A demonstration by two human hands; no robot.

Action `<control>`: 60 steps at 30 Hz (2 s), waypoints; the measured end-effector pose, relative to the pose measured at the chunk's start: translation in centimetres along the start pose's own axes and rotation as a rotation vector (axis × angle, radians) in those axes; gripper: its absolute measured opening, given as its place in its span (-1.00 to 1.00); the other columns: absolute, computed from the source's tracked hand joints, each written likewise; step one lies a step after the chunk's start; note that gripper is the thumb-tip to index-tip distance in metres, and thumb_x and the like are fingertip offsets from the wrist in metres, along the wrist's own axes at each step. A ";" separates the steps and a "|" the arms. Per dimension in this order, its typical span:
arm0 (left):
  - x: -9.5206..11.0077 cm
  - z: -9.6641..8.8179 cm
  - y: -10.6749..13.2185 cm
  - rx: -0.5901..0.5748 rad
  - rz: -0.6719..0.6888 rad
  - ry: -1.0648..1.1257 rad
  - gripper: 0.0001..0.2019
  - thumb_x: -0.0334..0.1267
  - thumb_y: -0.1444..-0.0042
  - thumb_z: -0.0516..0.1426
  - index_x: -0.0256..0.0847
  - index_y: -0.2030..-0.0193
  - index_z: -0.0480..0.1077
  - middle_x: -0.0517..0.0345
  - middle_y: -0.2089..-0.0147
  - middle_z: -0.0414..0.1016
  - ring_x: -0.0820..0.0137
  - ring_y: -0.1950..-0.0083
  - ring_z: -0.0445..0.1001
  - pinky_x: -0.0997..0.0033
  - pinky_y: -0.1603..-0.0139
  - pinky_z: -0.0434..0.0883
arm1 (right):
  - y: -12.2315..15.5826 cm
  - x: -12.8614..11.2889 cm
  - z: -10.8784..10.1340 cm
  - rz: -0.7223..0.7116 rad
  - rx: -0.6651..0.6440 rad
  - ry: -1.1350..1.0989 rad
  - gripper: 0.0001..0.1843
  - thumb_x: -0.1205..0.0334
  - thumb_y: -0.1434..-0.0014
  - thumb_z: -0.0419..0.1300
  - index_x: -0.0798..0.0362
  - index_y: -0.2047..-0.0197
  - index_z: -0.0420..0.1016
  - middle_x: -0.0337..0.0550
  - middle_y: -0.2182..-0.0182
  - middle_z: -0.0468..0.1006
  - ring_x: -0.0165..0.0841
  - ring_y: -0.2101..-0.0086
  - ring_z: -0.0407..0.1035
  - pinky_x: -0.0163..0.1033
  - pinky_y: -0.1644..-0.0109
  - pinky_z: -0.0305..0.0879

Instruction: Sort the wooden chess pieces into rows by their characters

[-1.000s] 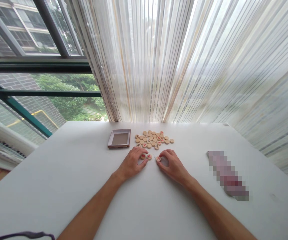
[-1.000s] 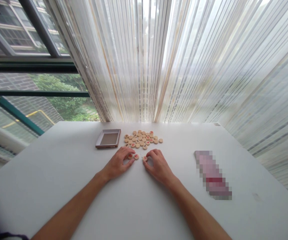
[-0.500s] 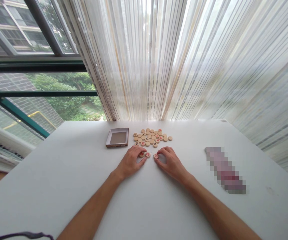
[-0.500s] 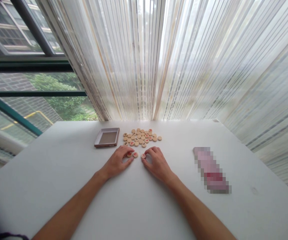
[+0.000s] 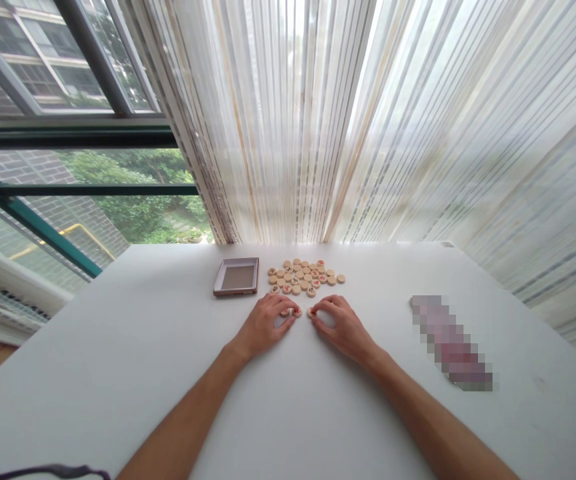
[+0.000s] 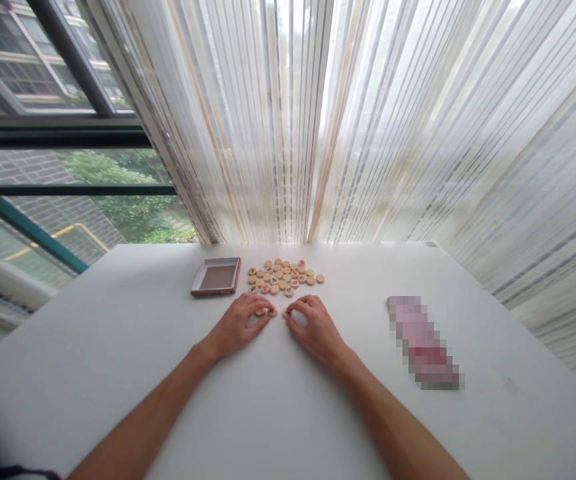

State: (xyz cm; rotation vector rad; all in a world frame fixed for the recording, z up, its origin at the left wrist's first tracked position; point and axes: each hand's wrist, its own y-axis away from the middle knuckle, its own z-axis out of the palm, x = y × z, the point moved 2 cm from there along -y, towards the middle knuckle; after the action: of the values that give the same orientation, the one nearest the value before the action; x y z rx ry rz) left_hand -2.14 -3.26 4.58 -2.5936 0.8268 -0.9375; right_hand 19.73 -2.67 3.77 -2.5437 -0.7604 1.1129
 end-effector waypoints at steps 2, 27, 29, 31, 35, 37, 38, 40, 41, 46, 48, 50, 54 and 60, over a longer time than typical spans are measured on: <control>0.0 0.0 0.0 0.002 0.003 -0.001 -0.81 -0.32 -0.21 0.17 -0.06 0.05 0.51 0.09 0.02 0.55 0.22 -0.07 0.43 0.12 -0.19 0.33 | 0.0 -0.1 0.0 -0.005 -0.003 0.006 -0.88 0.21 -0.27 0.23 -0.10 0.13 0.57 -0.10 0.18 0.50 -0.20 0.08 0.38 -0.05 -0.08 0.37; 0.2 0.2 0.3 -0.030 0.039 -0.062 -0.69 -0.28 -0.25 0.16 0.00 -0.13 0.43 0.06 -0.10 0.47 0.20 -0.16 0.39 0.10 -0.26 0.30 | -0.4 2.2 0.5 -0.032 -0.054 0.220 -0.28 0.63 -0.16 -0.07 -0.13 -0.28 0.34 -0.07 -0.15 0.40 -0.15 -0.14 0.24 0.06 -0.25 0.27; 0.4 0.3 0.4 -0.052 0.055 -0.094 -0.66 -0.26 -0.27 0.14 0.05 -0.17 0.41 0.07 -0.14 0.44 0.20 -0.18 0.37 0.09 -0.28 0.28 | -0.5 2.0 0.6 -0.032 -0.063 0.249 -0.27 0.64 -0.15 -0.06 -0.13 -0.28 0.34 -0.06 -0.14 0.41 -0.14 -0.13 0.25 0.06 -0.24 0.27; 0.5 0.5 0.5 -0.076 0.067 -0.131 -0.65 -0.23 -0.29 0.12 0.09 -0.20 0.39 0.07 -0.18 0.40 0.21 -0.19 0.36 0.07 -0.29 0.26 | -0.5 1.9 0.6 -0.034 -0.061 0.250 -0.30 0.64 -0.15 -0.05 -0.11 -0.26 0.36 -0.05 -0.12 0.43 -0.14 -0.12 0.26 0.06 -0.23 0.27; 0.8 0.5 0.5 -0.114 0.084 -0.189 -0.64 -0.18 -0.33 0.08 0.10 -0.24 0.36 0.06 -0.24 0.35 0.21 -0.22 0.32 0.05 -0.31 0.24 | -0.6 2.0 0.3 -0.040 -0.030 0.180 -0.45 0.60 -0.18 -0.04 -0.04 -0.13 0.41 -0.05 -0.07 0.45 -0.17 -0.09 0.31 0.02 -0.21 0.29; 0.8 0.5 0.4 -0.122 0.095 -0.202 -0.64 -0.17 -0.34 0.07 0.10 -0.25 0.36 0.06 -0.24 0.34 0.21 -0.23 0.31 0.06 -0.31 0.25 | -0.6 2.0 0.1 -0.037 -0.010 0.145 -0.55 0.56 -0.21 -0.02 -0.02 -0.05 0.43 -0.06 -0.04 0.47 -0.18 -0.07 0.33 0.00 -0.20 0.30; 0.8 0.5 0.4 -0.121 0.100 -0.205 -0.64 -0.17 -0.34 0.07 0.10 -0.25 0.36 0.06 -0.24 0.35 0.21 -0.23 0.32 0.06 -0.30 0.25 | -0.6 2.0 0.0 -0.032 0.002 0.134 -0.60 0.53 -0.22 0.00 -0.02 -0.01 0.44 -0.06 -0.02 0.48 -0.18 -0.06 0.34 0.00 -0.20 0.30; 0.8 0.5 0.4 -0.119 0.105 -0.208 -0.64 -0.17 -0.33 0.08 0.09 -0.24 0.37 0.06 -0.23 0.36 0.21 -0.21 0.32 0.07 -0.30 0.25 | -0.7 2.0 -0.1 -0.024 0.026 0.125 -0.70 0.48 -0.24 0.05 -0.02 0.04 0.43 -0.06 0.00 0.49 -0.16 -0.05 0.35 0.00 -0.19 0.31; 0.8 0.5 0.4 -0.120 0.105 -0.208 -0.64 -0.18 -0.33 0.09 0.09 -0.24 0.37 0.06 -0.23 0.36 0.21 -0.21 0.32 0.07 -0.30 0.25 | -0.7 1.9 -0.2 -0.024 0.034 0.125 -0.73 0.45 -0.25 0.08 -0.02 0.05 0.43 -0.06 0.00 0.49 -0.15 -0.05 0.35 0.01 -0.18 0.31; 0.7 0.5 0.5 -0.131 0.091 -0.185 -0.61 -0.19 -0.32 0.09 0.09 -0.27 0.34 0.05 -0.22 0.37 0.20 -0.23 0.32 0.04 -0.30 0.25 | -0.8 1.7 -0.1 -0.039 0.018 0.124 -0.82 0.37 -0.28 0.13 -0.03 0.07 0.42 -0.08 -0.02 0.52 -0.15 -0.05 0.35 0.01 -0.16 0.30; 0.6 0.5 0.5 -0.109 0.088 -0.149 -0.59 -0.22 -0.31 0.11 0.06 -0.28 0.31 0.04 -0.22 0.38 0.19 -0.24 0.31 0.04 -0.32 0.24 | -1.0 1.7 0.0 -0.041 0.013 0.124 -0.85 0.36 -0.28 0.15 -0.03 0.09 0.43 -0.10 0.03 0.55 -0.15 -0.02 0.37 0.01 -0.14 0.31; 0.6 0.4 0.4 -0.065 0.082 -0.102 -0.58 -0.23 -0.29 0.13 0.00 -0.28 0.30 0.02 -0.22 0.39 0.20 -0.26 0.31 0.04 -0.33 0.22 | -1.1 1.7 0.0 -0.038 0.020 0.129 -0.88 0.35 -0.29 0.16 -0.02 0.12 0.44 -0.11 0.11 0.57 -0.16 0.03 0.39 0.01 -0.10 0.33; 0.5 0.1 0.1 0.094 0.049 -0.030 -0.69 -0.25 -0.29 0.12 -0.12 -0.16 0.36 -0.01 -0.14 0.45 0.21 -0.25 0.34 0.08 -0.31 0.25 | -1.1 1.7 -0.1 -0.029 0.056 0.142 -0.91 0.32 -0.31 0.15 -0.01 0.13 0.44 -0.09 0.19 0.57 -0.15 0.10 0.42 0.01 -0.03 0.38; 0.3 -0.7 -0.1 0.330 -0.124 0.133 -0.85 -0.25 -0.26 0.12 -0.19 0.08 0.43 0.03 0.10 0.53 0.29 0.06 0.48 0.29 0.05 0.42 | -0.8 0.8 -0.8 -0.088 0.173 0.017 -0.80 0.27 -0.30 0.17 -0.03 0.00 0.40 -0.08 0.10 0.55 -0.22 0.16 0.46 -0.07 0.08 0.46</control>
State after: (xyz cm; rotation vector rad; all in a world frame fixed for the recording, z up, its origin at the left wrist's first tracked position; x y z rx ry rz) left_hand -2.37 -3.40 5.25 -2.3363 0.4950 -1.1819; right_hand 20.52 -1.58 4.13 -2.3505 -0.7300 1.0786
